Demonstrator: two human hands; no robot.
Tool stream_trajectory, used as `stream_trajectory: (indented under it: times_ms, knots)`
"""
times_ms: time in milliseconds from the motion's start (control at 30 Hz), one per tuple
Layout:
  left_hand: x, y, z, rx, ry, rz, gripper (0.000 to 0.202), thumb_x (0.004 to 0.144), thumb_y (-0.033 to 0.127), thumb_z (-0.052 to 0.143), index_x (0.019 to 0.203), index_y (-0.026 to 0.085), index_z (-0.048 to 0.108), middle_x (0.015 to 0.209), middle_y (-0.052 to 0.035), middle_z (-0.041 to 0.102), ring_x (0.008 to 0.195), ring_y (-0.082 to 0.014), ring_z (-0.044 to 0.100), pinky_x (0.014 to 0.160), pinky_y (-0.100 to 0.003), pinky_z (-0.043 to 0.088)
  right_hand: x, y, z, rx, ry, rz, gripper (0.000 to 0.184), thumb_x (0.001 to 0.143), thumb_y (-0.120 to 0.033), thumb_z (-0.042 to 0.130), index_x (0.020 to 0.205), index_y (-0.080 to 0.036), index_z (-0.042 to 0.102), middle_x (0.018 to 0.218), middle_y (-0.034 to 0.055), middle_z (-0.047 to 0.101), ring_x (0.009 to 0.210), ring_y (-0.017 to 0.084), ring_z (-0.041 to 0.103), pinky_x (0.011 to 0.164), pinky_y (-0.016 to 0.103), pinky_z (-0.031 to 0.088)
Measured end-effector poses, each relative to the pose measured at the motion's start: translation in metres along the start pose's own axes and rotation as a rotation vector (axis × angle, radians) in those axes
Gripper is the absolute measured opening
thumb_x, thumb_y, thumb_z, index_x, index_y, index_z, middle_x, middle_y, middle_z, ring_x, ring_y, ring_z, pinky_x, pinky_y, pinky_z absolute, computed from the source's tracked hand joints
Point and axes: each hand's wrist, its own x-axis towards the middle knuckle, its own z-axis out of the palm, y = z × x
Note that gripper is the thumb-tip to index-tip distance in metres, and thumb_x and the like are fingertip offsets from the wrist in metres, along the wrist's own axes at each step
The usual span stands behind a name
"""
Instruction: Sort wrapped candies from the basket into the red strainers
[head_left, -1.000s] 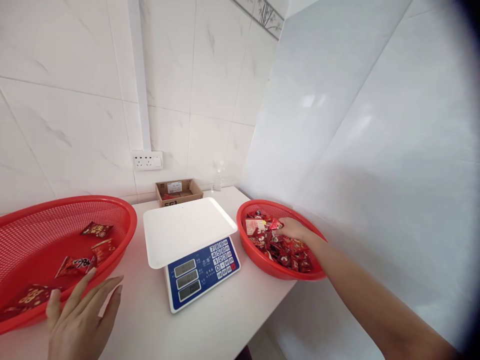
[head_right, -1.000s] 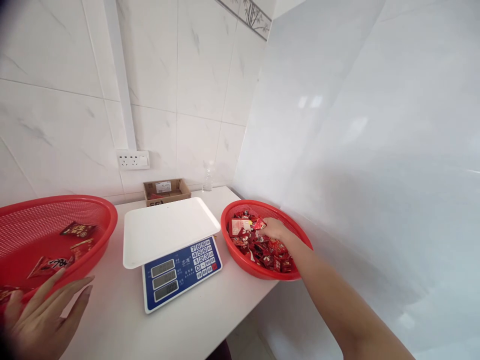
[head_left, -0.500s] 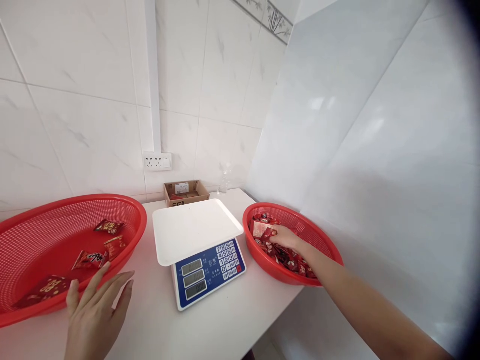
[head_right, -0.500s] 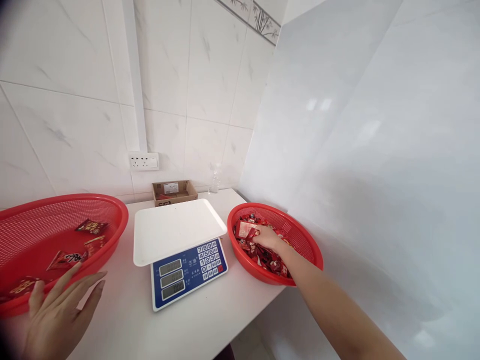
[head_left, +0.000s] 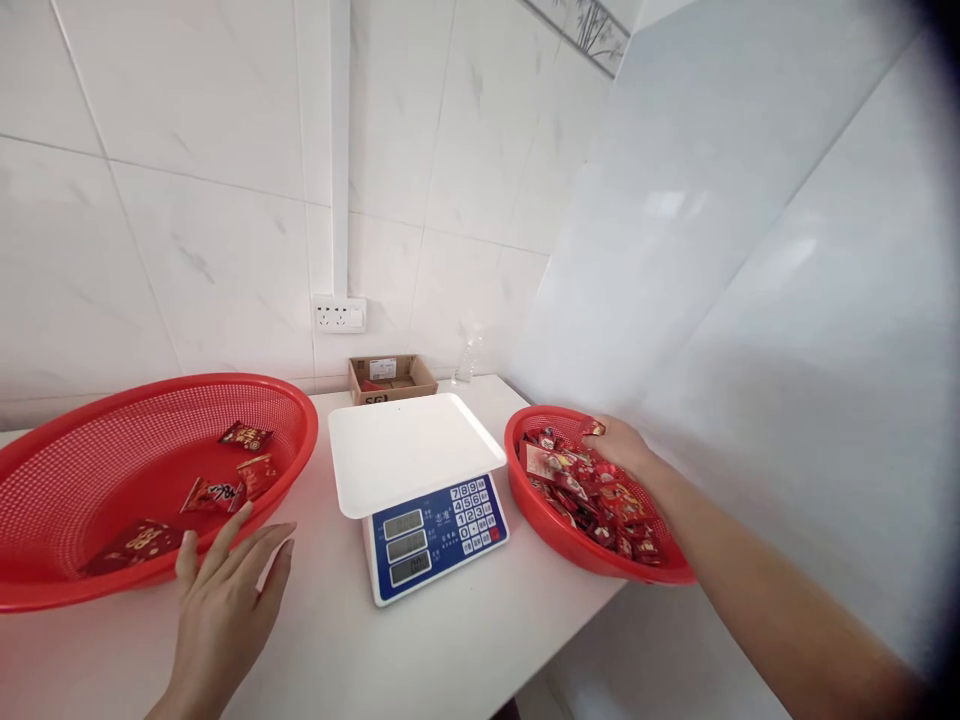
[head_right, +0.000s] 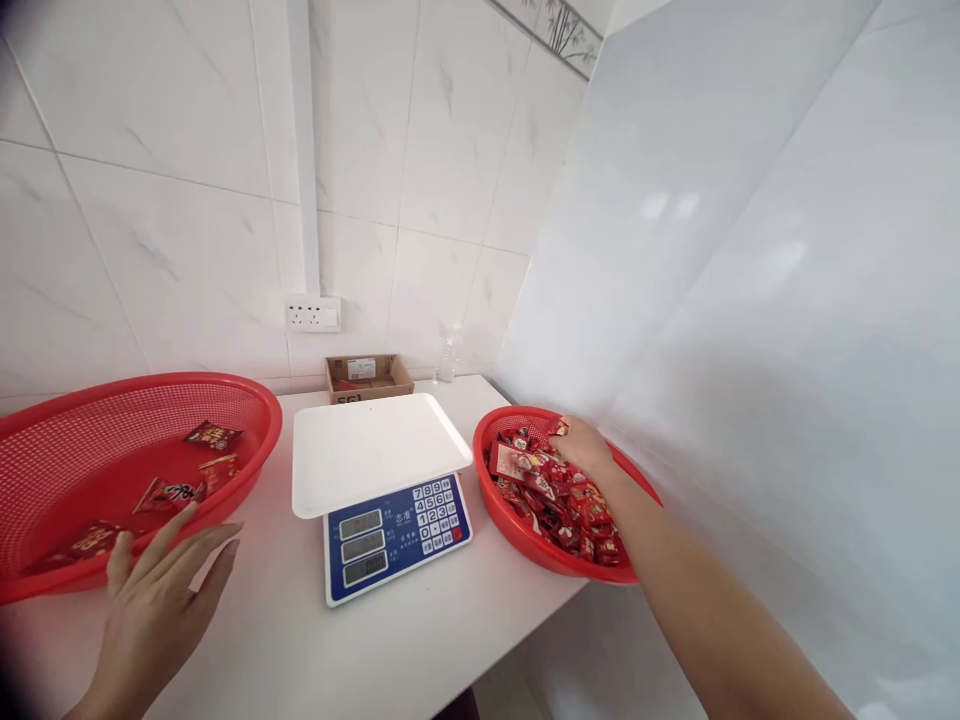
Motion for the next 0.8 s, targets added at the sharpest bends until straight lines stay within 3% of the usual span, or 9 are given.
stream_trajectory:
  times_ms: [100,200,367,500,667,800]
  knots:
    - [0.000,0.001,0.000,-0.003,0.002,-0.013,0.018,0.083,0.029,0.046,0.090,0.023,0.061,0.083,-0.0043,0.070,0.110,-0.0314,0.053,0.106,-0.053,0.011,0.000,-0.015,-0.002,-0.014,0.028,0.026,0.016,0.065,-0.025,0.054,0.079,-0.018,0.057,0.074,0.0029,0.064,0.068,0.018,0.058,0.057,0.024,0.037]
    - [-0.001,0.002,0.000,0.002,-0.014,-0.030,0.018,0.083,0.028,0.045,0.090,0.023,0.061,0.086,-0.0039,0.070,0.112,-0.0301,0.052,0.105,-0.053,0.012,-0.005,-0.053,0.003,0.143,0.001,-0.050,0.019,0.070,-0.035,0.054,0.079,-0.019,0.055,0.075,0.0022,0.064,0.068,0.016,0.058,0.057,0.024,0.039]
    - [-0.002,0.002,-0.001,-0.001,-0.036,-0.045,0.016,0.083,0.024,0.047,0.090,0.023,0.062,0.088,-0.0023,0.070,0.113,-0.0266,0.051,0.106,-0.051,0.010,-0.024,-0.144,0.040,0.416,-0.299,-0.297,0.025,0.070,-0.042,0.058,0.080,-0.019,0.053,0.076,0.0013,0.063,0.068,0.014,0.057,0.056,0.022,0.043]
    - [-0.002,0.004,-0.004,0.003,-0.050,-0.054,0.015,0.083,0.022,0.049,0.091,0.022,0.062,0.088,-0.0022,0.070,0.115,-0.0269,0.049,0.106,-0.051,0.011,-0.038,-0.199,0.068,0.483,-0.518,-0.373,0.024,0.071,-0.040,0.061,0.081,-0.020,0.052,0.081,0.0016,0.061,0.067,0.012,0.056,0.052,0.020,0.044]
    - [0.001,0.009,-0.009,-0.006,-0.088,-0.080,0.015,0.083,0.020,0.050,0.091,0.021,0.062,0.091,-0.0022,0.070,0.115,-0.0281,0.049,0.105,-0.053,0.013,-0.043,-0.221,0.080,0.413,-0.397,-0.447,0.031,0.068,-0.037,0.065,0.091,-0.019,0.055,0.087,0.0026,0.063,0.072,0.012,0.055,0.063,0.023,0.044]
    - [0.002,0.010,-0.011,-0.007,-0.107,-0.092,0.015,0.084,0.020,0.049,0.092,0.021,0.062,0.092,-0.0015,0.070,0.117,-0.0284,0.047,0.106,-0.053,0.011,-0.048,-0.216,0.081,0.433,-0.571,-0.469,0.056,0.073,-0.045,0.061,0.120,-0.019,0.046,0.106,0.0090,0.061,0.082,0.016,0.059,0.071,0.027,0.046]
